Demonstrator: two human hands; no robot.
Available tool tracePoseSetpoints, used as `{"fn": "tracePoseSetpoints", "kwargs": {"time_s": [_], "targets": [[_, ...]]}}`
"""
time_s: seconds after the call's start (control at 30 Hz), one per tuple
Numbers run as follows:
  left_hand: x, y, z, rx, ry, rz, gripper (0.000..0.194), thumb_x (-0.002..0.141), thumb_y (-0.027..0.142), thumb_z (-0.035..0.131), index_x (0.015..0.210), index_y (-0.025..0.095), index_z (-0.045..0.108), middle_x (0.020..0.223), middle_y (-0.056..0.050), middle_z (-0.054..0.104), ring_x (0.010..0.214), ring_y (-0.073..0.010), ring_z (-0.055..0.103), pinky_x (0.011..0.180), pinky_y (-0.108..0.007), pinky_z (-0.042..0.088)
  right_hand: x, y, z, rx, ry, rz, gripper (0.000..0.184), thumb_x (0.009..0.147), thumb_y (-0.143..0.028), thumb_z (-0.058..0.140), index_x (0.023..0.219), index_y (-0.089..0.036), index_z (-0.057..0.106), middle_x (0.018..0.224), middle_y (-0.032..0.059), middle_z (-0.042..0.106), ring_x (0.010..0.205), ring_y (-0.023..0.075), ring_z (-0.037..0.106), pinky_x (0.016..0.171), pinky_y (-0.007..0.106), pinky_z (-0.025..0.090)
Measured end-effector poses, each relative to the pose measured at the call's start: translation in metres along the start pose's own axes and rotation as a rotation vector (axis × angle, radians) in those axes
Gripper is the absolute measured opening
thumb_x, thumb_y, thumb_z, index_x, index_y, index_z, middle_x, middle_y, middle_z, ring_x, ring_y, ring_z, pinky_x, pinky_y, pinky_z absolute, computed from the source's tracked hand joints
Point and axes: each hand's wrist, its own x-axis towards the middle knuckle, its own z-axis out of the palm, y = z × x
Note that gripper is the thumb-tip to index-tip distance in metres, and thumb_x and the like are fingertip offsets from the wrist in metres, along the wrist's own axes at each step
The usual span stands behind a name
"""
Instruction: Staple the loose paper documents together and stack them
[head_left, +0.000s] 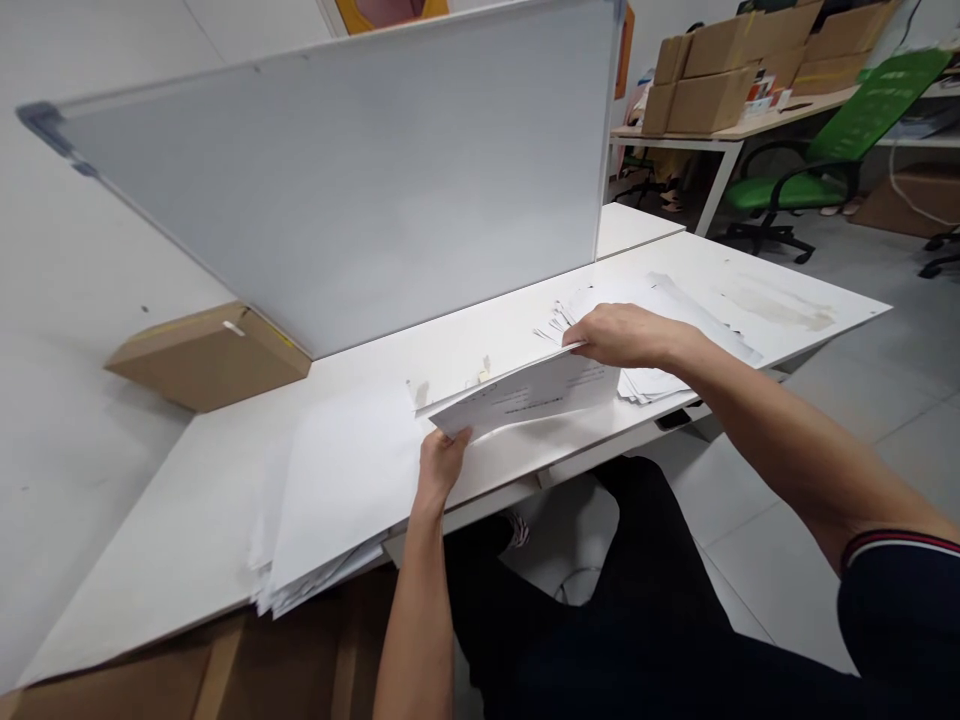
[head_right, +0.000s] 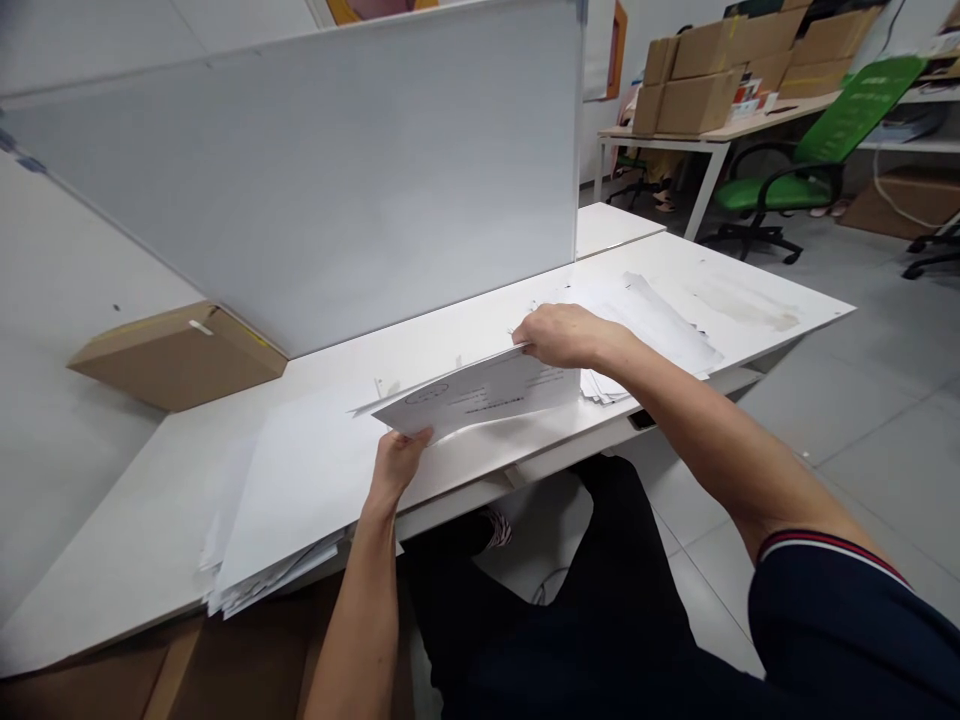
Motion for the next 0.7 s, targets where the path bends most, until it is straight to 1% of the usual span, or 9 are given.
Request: {"fn": "tracePoseSetpoints", "kwargs": {"time_s": [0.13, 0.2, 0.27, 0.3, 0.37, 0.43, 0.5, 0.6, 0.7], "targets": [[-0.001, 0.013, -0.005, -0.273, 0.030, -0.063, 0.029, 0.062, 0.036, 0.069, 0.082, 0.015, 0.067, 0.076, -0.002, 0.068, 0.070, -0.0153, 0.059, 0.066, -0.028, 0.048, -0.016, 0.009, -0.009, 0.029, 0.054, -0.003, 0.018, 0.082, -0.020, 0.042, 0.075, -0.020, 0.058, 0.067, 0.0028, 0.056, 0.063, 0.0146, 0.049, 0.055, 0.027, 0.030], [-0.002, 0.020, -0.007, -0.425, 0.031, -0.089, 0.031, 0.061, 0.037, 0.072, 0.083, 0.015, 0.065, 0.077, -0.002, 0.067, 0.069, -0.0129, 0.058, 0.065, -0.026, 0.047, -0.027, 0.018, -0.007, 0.124, 0.023, 0.000, 0.019, 0.084, -0.025, 0.043, 0.073, -0.020, 0.058, 0.067, 0.0023, 0.057, 0.063, 0.0145, 0.050, 0.057, 0.026, 0.033], [-0.004, 0.024, -0.008, -0.497, 0.010, -0.094, 0.031, 0.062, 0.038, 0.073, 0.080, 0.015, 0.064, 0.075, -0.001, 0.065, 0.067, -0.0113, 0.056, 0.062, -0.024, 0.046, -0.039, 0.027, 0.005, 0.275, -0.048, 0.003, 0.023, 0.086, -0.032, 0.043, 0.075, -0.020, 0.060, 0.071, 0.0021, 0.060, 0.065, 0.0150, 0.053, 0.058, 0.026, 0.036], [-0.005, 0.025, -0.007, -0.486, -0.007, -0.093, 0.030, 0.062, 0.038, 0.073, 0.079, 0.015, 0.064, 0.074, -0.001, 0.064, 0.066, -0.0109, 0.055, 0.060, -0.023, 0.045, -0.045, 0.032, 0.014, 0.358, -0.089, 0.005, 0.025, 0.087, -0.035, 0.043, 0.079, -0.020, 0.061, 0.074, 0.0022, 0.062, 0.067, 0.0156, 0.055, 0.059, 0.026, 0.038], [-0.006, 0.024, -0.003, -0.389, -0.071, -0.086, 0.028, 0.063, 0.038, 0.072, 0.077, 0.015, 0.065, 0.070, 0.000, 0.063, 0.063, -0.0104, 0.054, 0.058, -0.021, 0.043, -0.058, 0.037, 0.041, 0.527, -0.179, 0.019, 0.028, 0.087, -0.039, 0.043, 0.086, -0.021, 0.064, 0.083, 0.0032, 0.066, 0.073, 0.0177, 0.059, 0.062, 0.027, 0.042], [-0.006, 0.021, 0.003, -0.258, -0.145, -0.086, 0.026, 0.066, 0.039, 0.069, 0.076, 0.015, 0.065, 0.066, 0.000, 0.061, 0.060, -0.0103, 0.052, 0.056, -0.022, 0.042, -0.073, 0.038, 0.074, 0.712, -0.284, 0.046, 0.031, 0.087, -0.043, 0.045, 0.091, -0.020, 0.066, 0.091, 0.0052, 0.067, 0.081, 0.0203, 0.062, 0.068, 0.028, 0.046], [-0.005, 0.016, 0.011, -0.148, -0.176, -0.089, 0.026, 0.068, 0.039, 0.066, 0.079, 0.015, 0.066, 0.067, 0.000, 0.062, 0.058, -0.0111, 0.052, 0.058, -0.024, 0.043, -0.088, 0.035, 0.107, 0.923, -0.377, 0.104, 0.036, 0.086, -0.047, 0.047, 0.093, -0.017, 0.067, 0.097, 0.0074, 0.068, 0.086, 0.0225, 0.064, 0.071, 0.029, 0.049], [-0.003, 0.010, 0.022, -0.025, -0.143, -0.078, 0.030, 0.070, 0.038, 0.063, 0.090, 0.016, 0.066, 0.072, -0.002, 0.065, 0.061, -0.0133, 0.056, 0.061, -0.026, 0.045, -0.109, 0.026, 0.147, 1.255, -0.421, 0.236, 0.043, 0.084, -0.052, 0.049, 0.093, -0.014, 0.067, 0.095, 0.0099, 0.070, 0.084, 0.0241, 0.067, 0.072, 0.031, 0.051], [-0.001, 0.008, 0.029, 0.053, -0.080, -0.057, 0.030, 0.075, 0.035, 0.057, 0.098, 0.018, 0.065, 0.076, -0.002, 0.065, 0.062, -0.0131, 0.058, 0.065, -0.027, 0.047, -0.124, 0.018, 0.172, 1.504, -0.444, 0.396, 0.044, 0.082, -0.053, 0.054, 0.093, -0.012, 0.066, 0.093, 0.0121, 0.071, 0.081, 0.0248, 0.068, 0.071, 0.032, 0.053]]}}
